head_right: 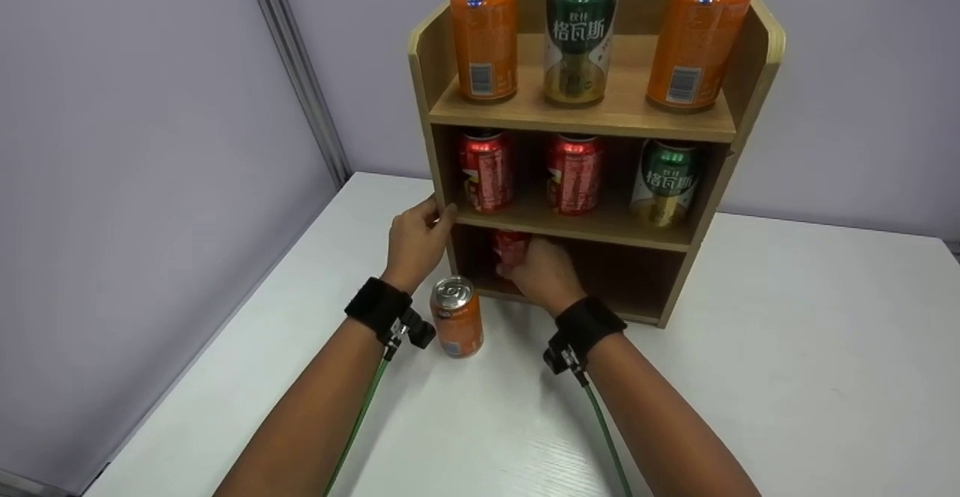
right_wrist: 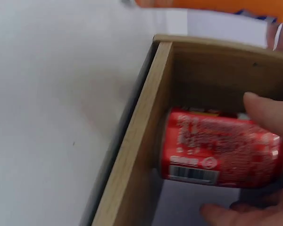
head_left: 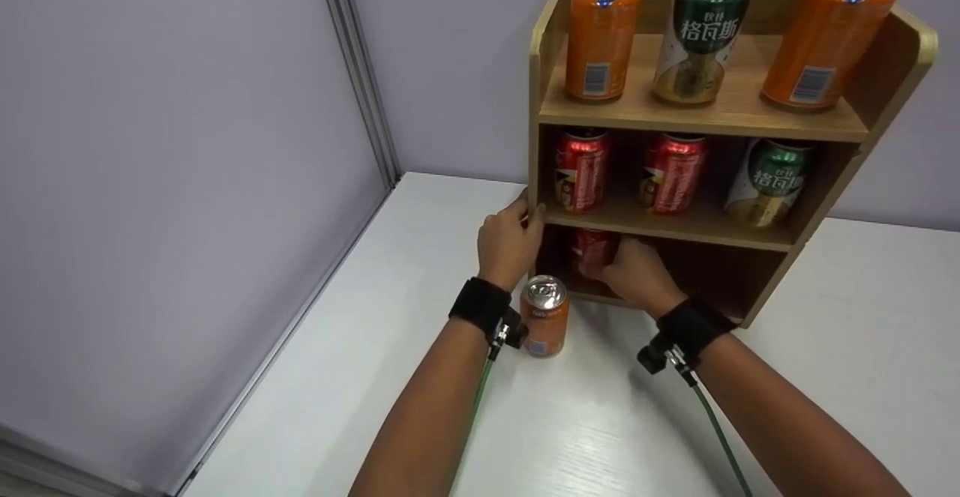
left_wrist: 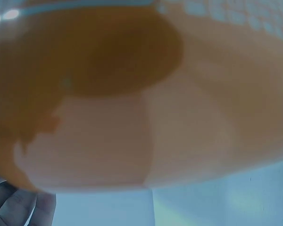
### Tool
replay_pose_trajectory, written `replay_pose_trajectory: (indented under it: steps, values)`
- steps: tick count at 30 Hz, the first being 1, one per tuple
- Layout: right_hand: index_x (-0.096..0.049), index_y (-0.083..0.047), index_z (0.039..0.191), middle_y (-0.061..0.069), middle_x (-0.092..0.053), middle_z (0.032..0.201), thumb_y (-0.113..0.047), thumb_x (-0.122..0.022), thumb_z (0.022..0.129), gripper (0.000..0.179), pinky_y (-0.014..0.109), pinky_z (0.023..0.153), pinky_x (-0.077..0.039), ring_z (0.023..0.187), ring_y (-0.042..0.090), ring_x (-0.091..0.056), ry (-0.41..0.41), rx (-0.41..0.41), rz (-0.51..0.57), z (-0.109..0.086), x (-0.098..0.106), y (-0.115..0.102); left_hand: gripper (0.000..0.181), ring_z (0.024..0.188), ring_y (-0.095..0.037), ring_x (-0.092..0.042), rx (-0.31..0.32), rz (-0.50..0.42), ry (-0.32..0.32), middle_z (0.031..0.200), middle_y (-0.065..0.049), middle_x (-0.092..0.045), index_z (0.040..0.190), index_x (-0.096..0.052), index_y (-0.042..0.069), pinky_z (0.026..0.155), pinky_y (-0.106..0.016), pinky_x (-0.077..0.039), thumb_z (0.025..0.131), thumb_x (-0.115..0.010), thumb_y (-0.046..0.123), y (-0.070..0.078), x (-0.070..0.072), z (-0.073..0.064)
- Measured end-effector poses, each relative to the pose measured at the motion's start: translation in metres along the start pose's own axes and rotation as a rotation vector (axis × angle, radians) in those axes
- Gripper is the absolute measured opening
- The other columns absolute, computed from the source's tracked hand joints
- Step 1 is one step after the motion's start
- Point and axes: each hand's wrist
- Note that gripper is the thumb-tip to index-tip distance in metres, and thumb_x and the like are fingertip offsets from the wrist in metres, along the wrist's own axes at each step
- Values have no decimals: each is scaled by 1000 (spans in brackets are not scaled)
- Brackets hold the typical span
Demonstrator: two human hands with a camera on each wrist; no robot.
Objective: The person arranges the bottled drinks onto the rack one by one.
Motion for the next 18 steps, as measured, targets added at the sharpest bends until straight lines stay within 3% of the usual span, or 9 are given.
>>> replay_pose_trajectory:
  steps: [4, 9, 18]
  values:
    - [-18, 2, 151, 31, -36, 144, -31, -80, 81, 99, 53, 104, -33, 131, 43, -38, 48, 2, -91, -16, 5, -8, 27, 55, -11, -55, 0, 4, 0, 76, -4, -70, 86, -69, 9, 51, -27, -44, 98, -58, 31, -1, -1, 0]
    - [-8, 4, 152, 38, -19, 149, -43, -77, 82, 109, 60, 103, -30, 131, 53, -30, 30, -24, -190, -38, 6, -20, 27, 60, -12, -60, -2, 15, 5, 82, -4, -72, 89, -71, 10, 55, -29, -46, 97, -58, 32, -1, -1, 1]
    - [-17, -1, 153, 25, -21, 153, -41, -77, 83, 101, 58, 102, -33, 133, 45, -33, 26, 100, -177, -65, -4, -37, 26, 74, -17, -69, 9, 8, -1, 91, -6, -74, 94, -72, 10, 62, -31, -51, 97, -59, 33, 0, -2, 0]
Point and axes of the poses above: each hand's wrist, its own z-axis towards the middle knuckle, its own x-axis out of the back of the hand, y = z × x
